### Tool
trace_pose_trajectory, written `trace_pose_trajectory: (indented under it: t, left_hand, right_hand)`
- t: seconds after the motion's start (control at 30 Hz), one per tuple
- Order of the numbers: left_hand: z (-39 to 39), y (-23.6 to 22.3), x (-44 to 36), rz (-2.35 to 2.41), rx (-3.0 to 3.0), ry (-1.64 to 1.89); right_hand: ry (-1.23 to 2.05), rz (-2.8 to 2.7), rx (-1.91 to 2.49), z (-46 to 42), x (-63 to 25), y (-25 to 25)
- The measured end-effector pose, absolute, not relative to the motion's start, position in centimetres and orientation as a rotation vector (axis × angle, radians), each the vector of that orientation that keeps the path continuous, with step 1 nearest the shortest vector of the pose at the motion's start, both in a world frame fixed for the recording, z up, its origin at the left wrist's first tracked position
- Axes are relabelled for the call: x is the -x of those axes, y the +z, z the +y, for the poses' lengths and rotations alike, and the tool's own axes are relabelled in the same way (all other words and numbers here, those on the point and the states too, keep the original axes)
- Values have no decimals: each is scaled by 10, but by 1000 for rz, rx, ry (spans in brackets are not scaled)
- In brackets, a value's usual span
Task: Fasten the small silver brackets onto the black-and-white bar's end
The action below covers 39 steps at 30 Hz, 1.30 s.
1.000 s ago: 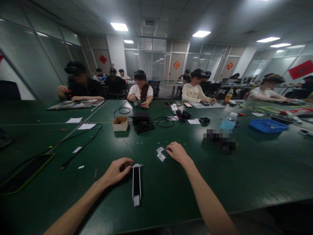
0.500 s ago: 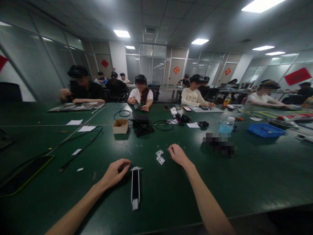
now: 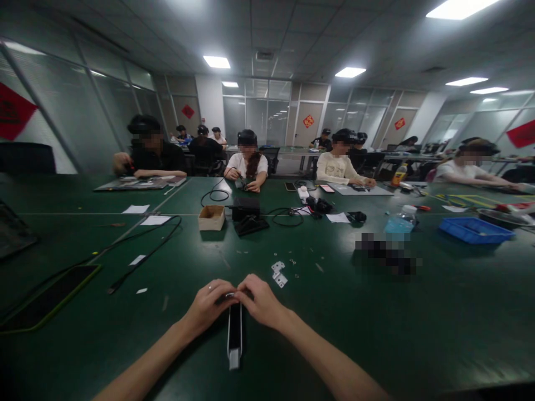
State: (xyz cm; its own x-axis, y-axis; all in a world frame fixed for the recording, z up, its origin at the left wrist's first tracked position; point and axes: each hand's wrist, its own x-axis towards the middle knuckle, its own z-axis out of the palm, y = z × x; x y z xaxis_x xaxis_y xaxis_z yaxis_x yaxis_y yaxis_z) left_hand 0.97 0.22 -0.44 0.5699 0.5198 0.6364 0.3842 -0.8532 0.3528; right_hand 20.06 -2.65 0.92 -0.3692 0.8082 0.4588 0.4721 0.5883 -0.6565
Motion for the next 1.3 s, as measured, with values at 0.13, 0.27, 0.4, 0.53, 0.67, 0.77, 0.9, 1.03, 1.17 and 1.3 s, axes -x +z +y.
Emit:
trace_pose_trajectory:
  t: [0.13,0.27,0.4,0.53,0.67,0.77,0.9,1.03,1.17,1.3]
  left_hand:
    - [4,-7,-9,736,-2700,1167]
    - [6,-6,-7,805,-2746,1096]
    - [5,-3,-7,871,-2754,1055]
    - [4,5,-3,911,-2671,1007]
    - [9,9,8,1000,-2572,836]
    - [14,10,17,1020,-2551,762]
    - [15,12,21,991,-2508,668]
    - [12,15,18,976,-2459,599]
    - [7,17,15,1011,-2471,604]
    - [7,12,16,1100,-2374,586]
  right_hand:
    - [559,-1977,1030,-28,-202,10]
    - [526,-2004,989,-27,-205,10]
    - [495,-2023,979,-26,-204,9]
    - [443,-2076,987,-23,-211,9]
    - [377,-2171,1066,-17,-225,8]
    - [392,-2262,1116,-14,-233,5]
    - [424,-2297,1141,-13,-234,2]
    - [447,-2307,1148,-14,-232,2]
    - [438,-2294,1151,-17,-229,2]
    - [418,-2271,1183,-16,-224,-3]
